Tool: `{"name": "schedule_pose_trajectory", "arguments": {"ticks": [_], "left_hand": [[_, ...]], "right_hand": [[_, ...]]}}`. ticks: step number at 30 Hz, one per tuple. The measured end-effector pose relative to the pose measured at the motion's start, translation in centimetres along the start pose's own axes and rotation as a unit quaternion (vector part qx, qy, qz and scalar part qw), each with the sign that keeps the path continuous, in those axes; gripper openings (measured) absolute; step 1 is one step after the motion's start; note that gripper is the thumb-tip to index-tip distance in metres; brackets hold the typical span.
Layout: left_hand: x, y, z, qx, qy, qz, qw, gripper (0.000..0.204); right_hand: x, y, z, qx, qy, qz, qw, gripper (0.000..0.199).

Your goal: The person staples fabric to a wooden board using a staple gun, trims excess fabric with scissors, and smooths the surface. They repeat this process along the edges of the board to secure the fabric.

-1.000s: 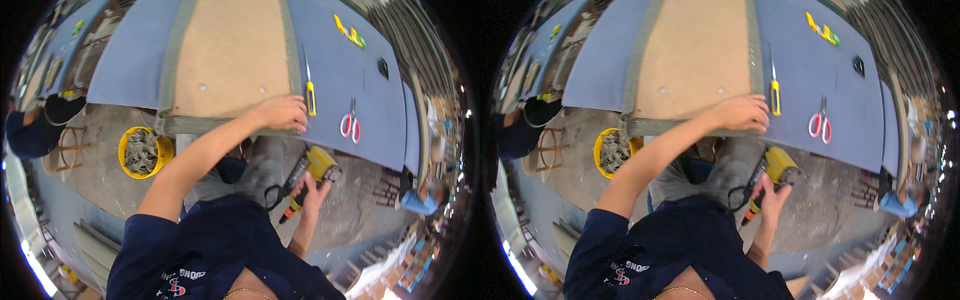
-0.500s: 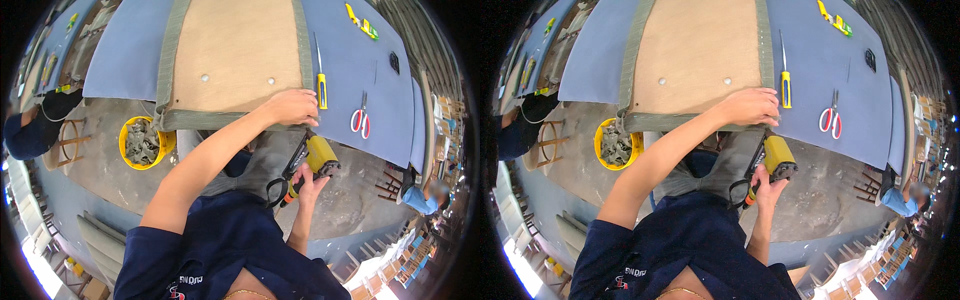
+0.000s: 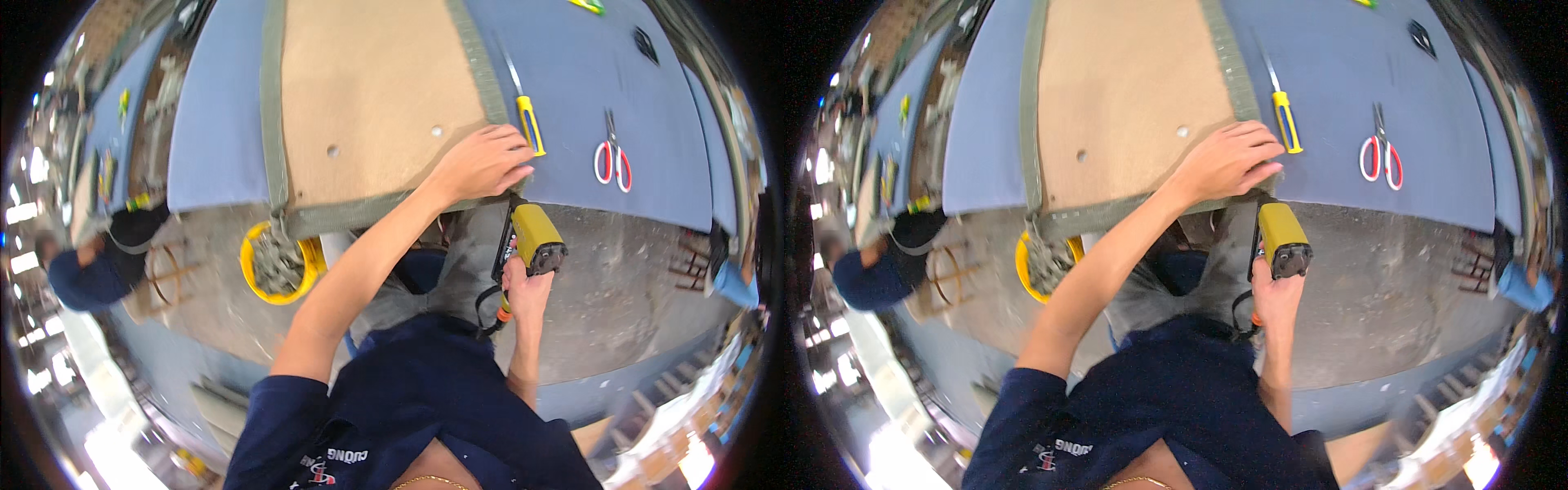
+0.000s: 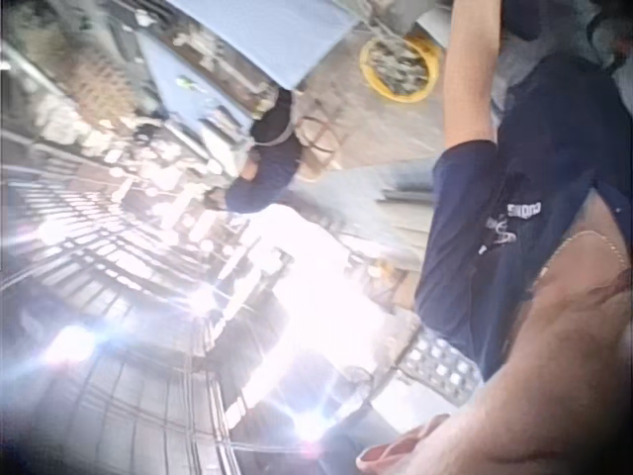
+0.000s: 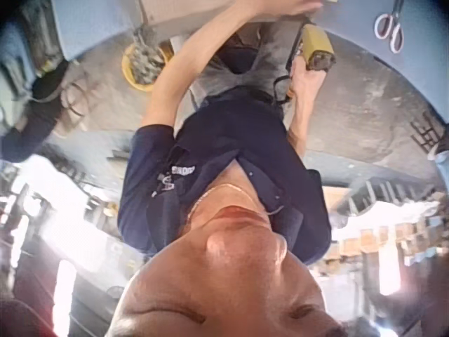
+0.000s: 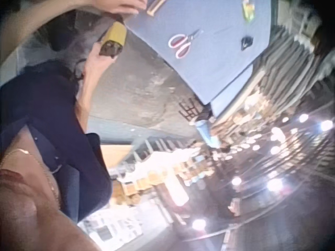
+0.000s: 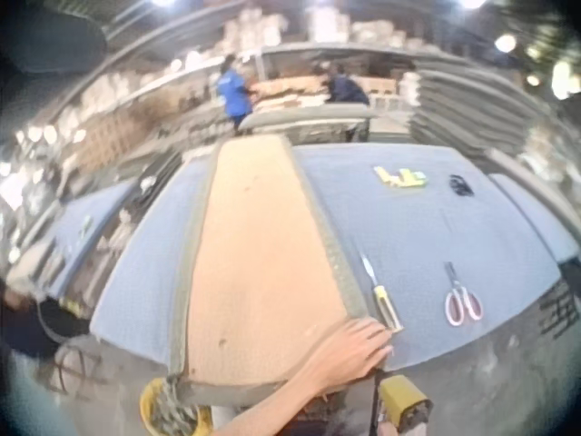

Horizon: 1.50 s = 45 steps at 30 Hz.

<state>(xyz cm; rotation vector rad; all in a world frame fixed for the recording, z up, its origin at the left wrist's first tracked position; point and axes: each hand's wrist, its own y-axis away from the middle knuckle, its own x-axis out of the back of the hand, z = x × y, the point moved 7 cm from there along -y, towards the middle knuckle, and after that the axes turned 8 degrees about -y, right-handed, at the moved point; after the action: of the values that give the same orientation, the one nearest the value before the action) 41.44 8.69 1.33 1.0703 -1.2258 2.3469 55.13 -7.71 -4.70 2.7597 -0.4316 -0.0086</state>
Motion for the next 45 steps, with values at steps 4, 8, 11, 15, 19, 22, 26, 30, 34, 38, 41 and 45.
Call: {"name": "schedule_pose_trajectory", "arguments": {"ticks": [4, 8, 11, 15, 19, 22, 26, 30, 34, 38, 41, 45], "left_hand": [[1.0, -0.2, 0.0, 0.027, -0.013, 0.026, 0.999, 0.019], [1.3, 0.1, -0.3, 0.074, -0.035, 0.012, 0.997, 0.016], [0.9, 0.4, -0.6, 0.076, -0.081, 0.009, 0.994, 0.014], [0.5, 0.2, -0.5, 0.054, -0.136, 0.014, 0.989, 0.014], [-0.5, -2.5, 0.9, 0.031, -0.134, 0.027, 0.990, 0.013], [-0.8, -1.2, -0.1, 0.059, -0.112, 0.024, 0.992, 0.018], [0.1, -0.5, -0.2, 0.080, -0.141, 0.000, 0.987, 0.016], [-0.5, -1.1, 0.6, 0.064, -0.134, -0.015, 0.989, 0.015], [-0.2, -0.8, 1.3, 0.056, -0.112, -0.031, 0.992, 0.016], [0.4, -1.8, 3.5, 0.044, -0.023, -0.079, 0.996, 0.021], [1.9, -0.4, 4.6, 0.044, -0.022, -0.092, 0.995, 0.024], [1.6, 1.5, 3.5, -0.012, -0.031, -0.070, 0.997, 0.022]], "right_hand": [[1.0, -1.2, -0.2, 0.050, -0.019, -0.062, 0.997, 0.019], [4.4, -1.4, -4.3, 0.043, -0.129, -0.093, 0.986, 0.025], [9.5, -4.3, -8.7, 0.107, -0.025, -0.037, 0.993, 0.022], [17.5, -15.6, -13.3, 0.164, 0.242, 0.025, 0.956, 0.037], [23.2, -25.1, -15.3, 0.251, 0.437, 0.119, 0.856, 0.029], [22.8, -29.4, -13.0, 0.240, 0.652, 0.154, 0.703, 0.027], [16.8, -27.6, -12.6, 0.407, 0.551, 0.259, 0.681, 0.029], [14.1, -22.2, -9.3, 0.355, 0.455, 0.186, 0.795, 0.045], [15.5, -22.6, -7.3, 0.306, 0.445, 0.202, 0.817, 0.044], [17.9, -25.2, -7.6, 0.259, 0.459, 0.160, 0.834, 0.049], [17.6, -21.4, -8.6, 0.124, 0.116, 0.071, 0.983, 0.054], [16.1, -12.3, -4.7, 0.179, -0.163, 0.040, 0.970, 0.037]]}}
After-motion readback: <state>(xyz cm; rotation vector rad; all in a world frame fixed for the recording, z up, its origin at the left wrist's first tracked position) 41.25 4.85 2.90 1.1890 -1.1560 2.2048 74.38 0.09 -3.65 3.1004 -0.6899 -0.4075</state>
